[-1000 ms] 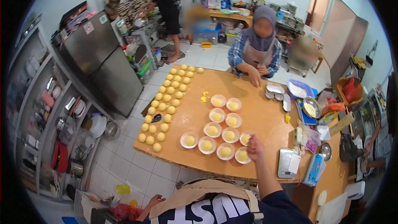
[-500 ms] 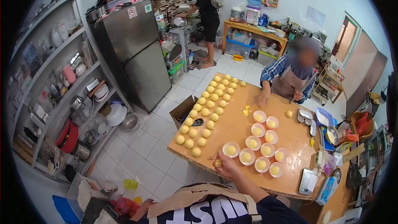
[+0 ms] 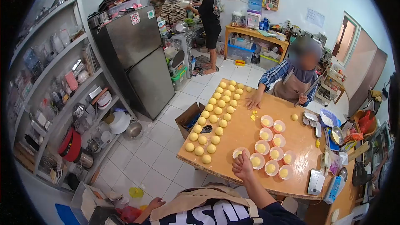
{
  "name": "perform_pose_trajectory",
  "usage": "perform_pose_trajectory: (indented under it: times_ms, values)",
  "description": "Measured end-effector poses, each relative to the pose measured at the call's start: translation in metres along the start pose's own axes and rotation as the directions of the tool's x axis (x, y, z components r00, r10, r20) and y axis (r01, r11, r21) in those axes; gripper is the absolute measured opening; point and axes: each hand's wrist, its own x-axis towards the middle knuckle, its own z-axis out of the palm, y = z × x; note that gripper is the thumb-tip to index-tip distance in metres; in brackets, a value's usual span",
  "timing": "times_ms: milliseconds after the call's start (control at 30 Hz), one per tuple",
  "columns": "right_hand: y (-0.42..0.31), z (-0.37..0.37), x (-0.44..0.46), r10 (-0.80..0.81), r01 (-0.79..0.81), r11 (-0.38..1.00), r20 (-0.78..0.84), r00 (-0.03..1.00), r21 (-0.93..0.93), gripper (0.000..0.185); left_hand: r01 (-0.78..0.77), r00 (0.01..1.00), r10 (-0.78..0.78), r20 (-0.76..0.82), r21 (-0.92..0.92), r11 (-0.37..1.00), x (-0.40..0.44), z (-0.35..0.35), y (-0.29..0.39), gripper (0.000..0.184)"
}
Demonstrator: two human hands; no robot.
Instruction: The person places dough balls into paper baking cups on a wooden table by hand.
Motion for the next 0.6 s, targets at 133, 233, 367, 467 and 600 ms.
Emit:
perform_pose_trajectory:
  times_ms: [133,233,367,467,600]
  values:
    - [-0.017,0.006,-0.001,-0.163,0.133,0.973,-0.157,0.974,-0.187,0.049,-0.015,0.996,0.013,0.084,0.026,1.0,-0.01,-0.004,-0.005,0.066]
    - [-0.029,-0.02,0.008,-0.356,0.297,0.921,-0.234,0.905,-0.251,0.014,0.069,0.994,-0.073,0.081,0.055,0.996,-0.009,-0.004,-0.004,0.067]
    - [-0.074,-0.07,-0.011,-0.57,0.273,0.679,-0.256,0.781,-0.681,0.035,0.158,0.987,-0.159,0.022,0.048,0.986,-0.011,0.009,0.016,0.068]
    - [-0.129,-0.132,-0.04,-0.734,0.337,0.457,-0.136,0.665,-0.823,0.033,0.202,0.979,-0.202,-0.001,0.073,0.977,-0.005,0.027,0.033,0.068]
    - [-0.192,-0.148,-0.117,-0.792,0.508,0.607,-0.409,0.453,-0.611,0.025,0.068,0.995,-0.08,0.062,0.171,0.983,0.019,0.069,0.078,0.067]
